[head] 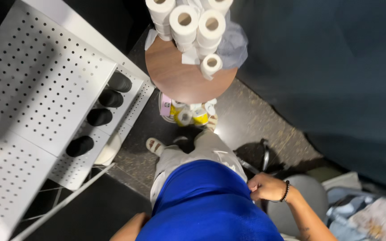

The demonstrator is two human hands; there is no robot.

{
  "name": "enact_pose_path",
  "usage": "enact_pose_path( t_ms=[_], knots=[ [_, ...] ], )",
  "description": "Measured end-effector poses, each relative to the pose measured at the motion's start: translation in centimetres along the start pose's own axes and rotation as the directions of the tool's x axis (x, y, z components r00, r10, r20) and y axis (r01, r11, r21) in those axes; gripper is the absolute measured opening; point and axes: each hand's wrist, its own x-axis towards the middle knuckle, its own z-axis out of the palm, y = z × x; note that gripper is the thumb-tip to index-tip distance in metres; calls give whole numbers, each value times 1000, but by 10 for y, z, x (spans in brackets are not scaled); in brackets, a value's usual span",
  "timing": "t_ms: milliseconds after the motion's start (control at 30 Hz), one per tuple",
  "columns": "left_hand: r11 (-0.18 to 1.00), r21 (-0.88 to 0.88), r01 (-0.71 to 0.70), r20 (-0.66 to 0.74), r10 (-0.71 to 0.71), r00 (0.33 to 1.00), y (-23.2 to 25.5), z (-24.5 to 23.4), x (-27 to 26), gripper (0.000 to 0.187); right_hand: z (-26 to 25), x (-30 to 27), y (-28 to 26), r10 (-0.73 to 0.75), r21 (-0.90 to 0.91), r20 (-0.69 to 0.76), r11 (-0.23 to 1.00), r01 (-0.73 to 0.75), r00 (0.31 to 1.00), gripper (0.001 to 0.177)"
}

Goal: The person repeatedly picks up rolls of white paper towels from a small round table and places them onto a white perforated metal shelf. The person arranges the rolls in rows on the shelf, handling them one or two at a time.

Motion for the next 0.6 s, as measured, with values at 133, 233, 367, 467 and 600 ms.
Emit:
enact_pose_path(
  t_ms=[133, 233, 367, 467, 600],
  knots=[
    [974, 26, -227, -46, 228, 973, 0, 55, 49, 50, -64, -13, -18, 153, 176, 186, 967, -186, 971, 25],
    [943, -186, -277, -179, 245, 953, 12, 58, 33, 38, -86, -5, -15, 45, 220, 324, 968, -122, 945, 15],
    [841, -365, -400, -392, 251, 885, 11, 13, 30, 25, -137, 48, -31, -190, -65, 219, 976, 209, 957, 5],
    [915, -316, -252, -486, 73, 871, 57, -60, 7, 36, -159, 112, -56, -238, 6, -203, 970, 244, 950, 22],
    [904, -213, -370, -649, 152, 745, 180, -195, 30, 58, -203, 205, -132, 10, 502, -662, 748, 433, 749, 40]
  ],
)
